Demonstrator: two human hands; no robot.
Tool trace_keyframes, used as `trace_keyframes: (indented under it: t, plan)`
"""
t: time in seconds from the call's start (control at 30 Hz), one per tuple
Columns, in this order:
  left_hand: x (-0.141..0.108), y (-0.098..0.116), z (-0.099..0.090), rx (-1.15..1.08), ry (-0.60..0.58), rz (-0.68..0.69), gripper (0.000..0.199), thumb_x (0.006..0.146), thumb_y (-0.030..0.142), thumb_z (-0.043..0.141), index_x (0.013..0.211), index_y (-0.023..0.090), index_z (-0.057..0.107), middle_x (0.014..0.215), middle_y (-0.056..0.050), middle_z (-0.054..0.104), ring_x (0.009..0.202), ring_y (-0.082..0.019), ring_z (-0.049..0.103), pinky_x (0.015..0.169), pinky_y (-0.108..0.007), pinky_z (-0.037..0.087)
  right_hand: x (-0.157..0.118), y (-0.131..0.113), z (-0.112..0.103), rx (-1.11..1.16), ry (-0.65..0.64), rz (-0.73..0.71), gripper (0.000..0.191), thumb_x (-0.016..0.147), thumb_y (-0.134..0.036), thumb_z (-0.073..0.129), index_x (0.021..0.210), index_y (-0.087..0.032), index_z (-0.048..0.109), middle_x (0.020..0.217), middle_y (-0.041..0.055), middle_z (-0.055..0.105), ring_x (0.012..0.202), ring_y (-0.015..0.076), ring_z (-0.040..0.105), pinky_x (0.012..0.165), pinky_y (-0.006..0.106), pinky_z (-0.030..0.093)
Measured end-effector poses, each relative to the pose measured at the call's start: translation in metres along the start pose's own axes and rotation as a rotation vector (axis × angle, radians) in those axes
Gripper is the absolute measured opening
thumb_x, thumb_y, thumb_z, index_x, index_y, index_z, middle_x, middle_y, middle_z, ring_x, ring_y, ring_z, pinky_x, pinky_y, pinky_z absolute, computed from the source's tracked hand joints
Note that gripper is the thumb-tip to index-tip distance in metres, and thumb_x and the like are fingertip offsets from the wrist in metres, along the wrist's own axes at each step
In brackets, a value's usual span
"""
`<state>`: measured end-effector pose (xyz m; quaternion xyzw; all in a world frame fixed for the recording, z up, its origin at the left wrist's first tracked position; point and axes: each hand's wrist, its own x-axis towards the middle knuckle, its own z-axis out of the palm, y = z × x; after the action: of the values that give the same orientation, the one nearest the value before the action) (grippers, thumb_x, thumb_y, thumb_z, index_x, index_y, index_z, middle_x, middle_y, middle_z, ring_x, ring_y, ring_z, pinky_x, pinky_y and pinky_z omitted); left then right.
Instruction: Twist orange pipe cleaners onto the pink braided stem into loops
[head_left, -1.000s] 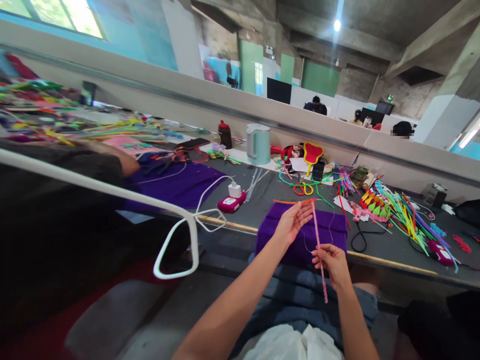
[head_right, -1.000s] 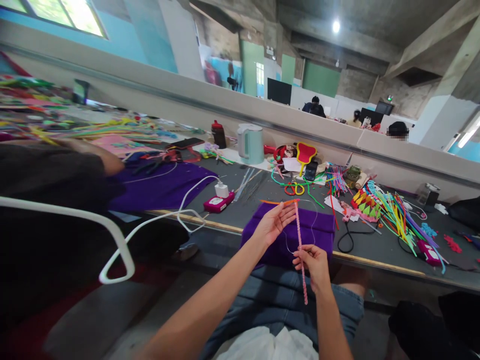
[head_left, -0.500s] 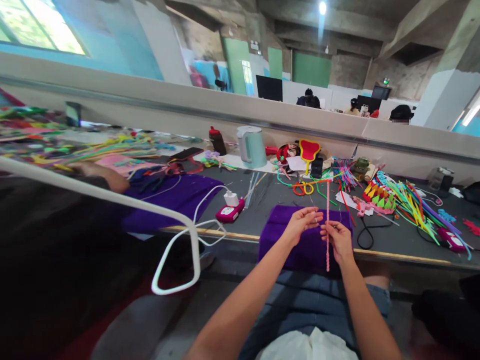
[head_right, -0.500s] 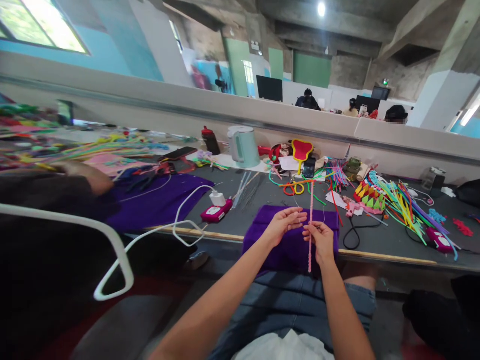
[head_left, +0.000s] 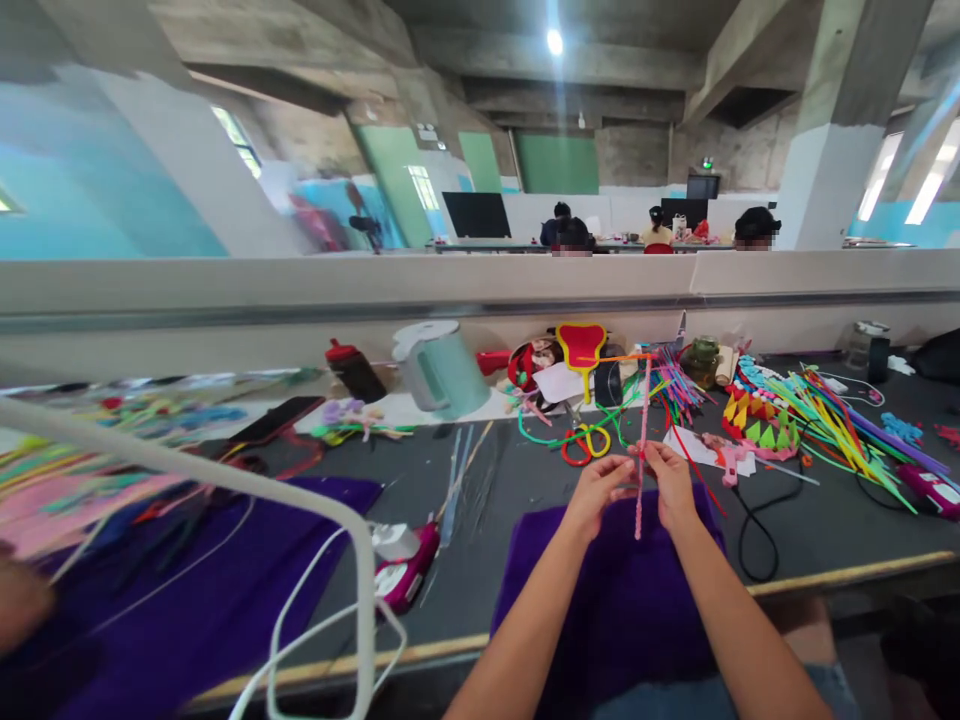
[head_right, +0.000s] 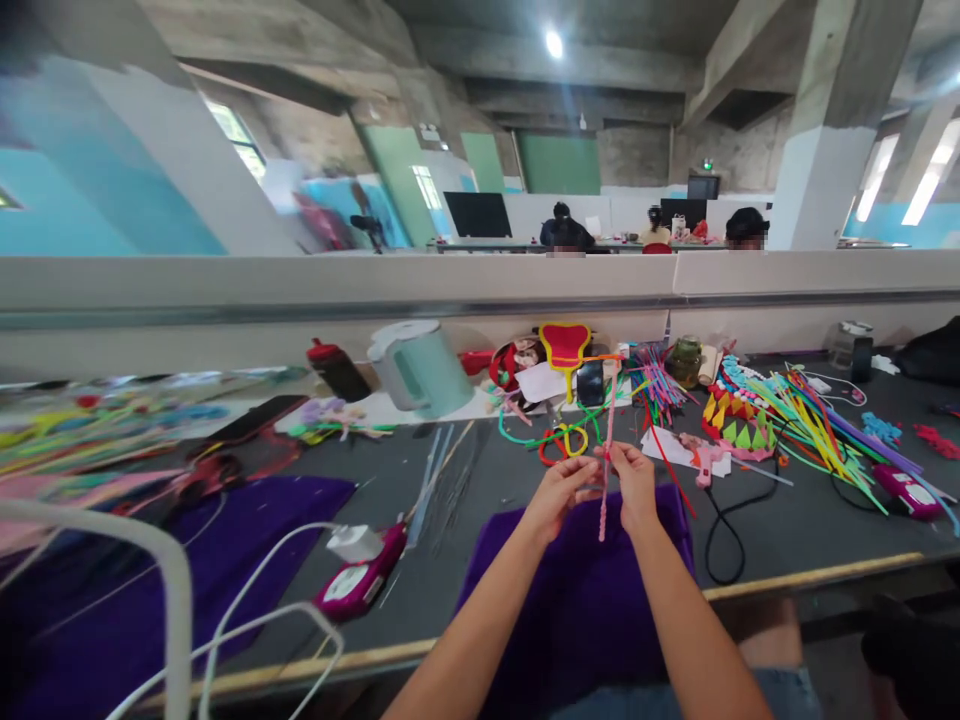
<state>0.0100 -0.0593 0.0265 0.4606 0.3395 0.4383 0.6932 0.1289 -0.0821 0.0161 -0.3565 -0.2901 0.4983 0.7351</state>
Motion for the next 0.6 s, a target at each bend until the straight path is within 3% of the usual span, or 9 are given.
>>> trace_keyframes:
  t: [0.3,0.47,0.6]
  plan:
    - [0.059,0.000,-0.020,-0.089,0.039,0.011,0.034,0.054,0.024,0.085,0.081,0.015,0.066,0.069,0.000,0.068,0.061,-0.013,0.064,0.060,-0.026,0.054,0.054,0.026,0.024,0.056,-0.058,0.088,0.033,0.069,-0.043,0.073,0.089,-0.017,0.070,0.089,0.0077,0.074,0.076,0.0202,0.067,0.067,0.031,0.053]
    - [0.066,-0.006,-0.031,-0.128,0.115,-0.022,0.030,0.053,0.022,0.085,0.077,0.016,0.067,0.065,0.001,0.068,0.056,-0.012,0.062,0.057,-0.024,0.052,0.061,0.037,0.023,0.053,-0.109,0.156,0.033,0.073,-0.044,0.070,0.091,-0.017,0.071,0.088,0.0071,0.073,0.076,0.0181,0.066,0.069,0.028,0.050]
    - [0.062,-0.007,-0.038,-0.101,0.066,-0.110,0.024,0.055,0.021,0.083,0.073,0.014,0.068,0.061,-0.001,0.067,0.052,-0.012,0.062,0.053,-0.022,0.050,0.060,0.038,0.016,-0.025,-0.125,0.205,0.032,0.075,-0.044,0.068,0.090,-0.016,0.073,0.089,0.0070,0.072,0.074,0.0157,0.063,0.067,0.025,0.048]
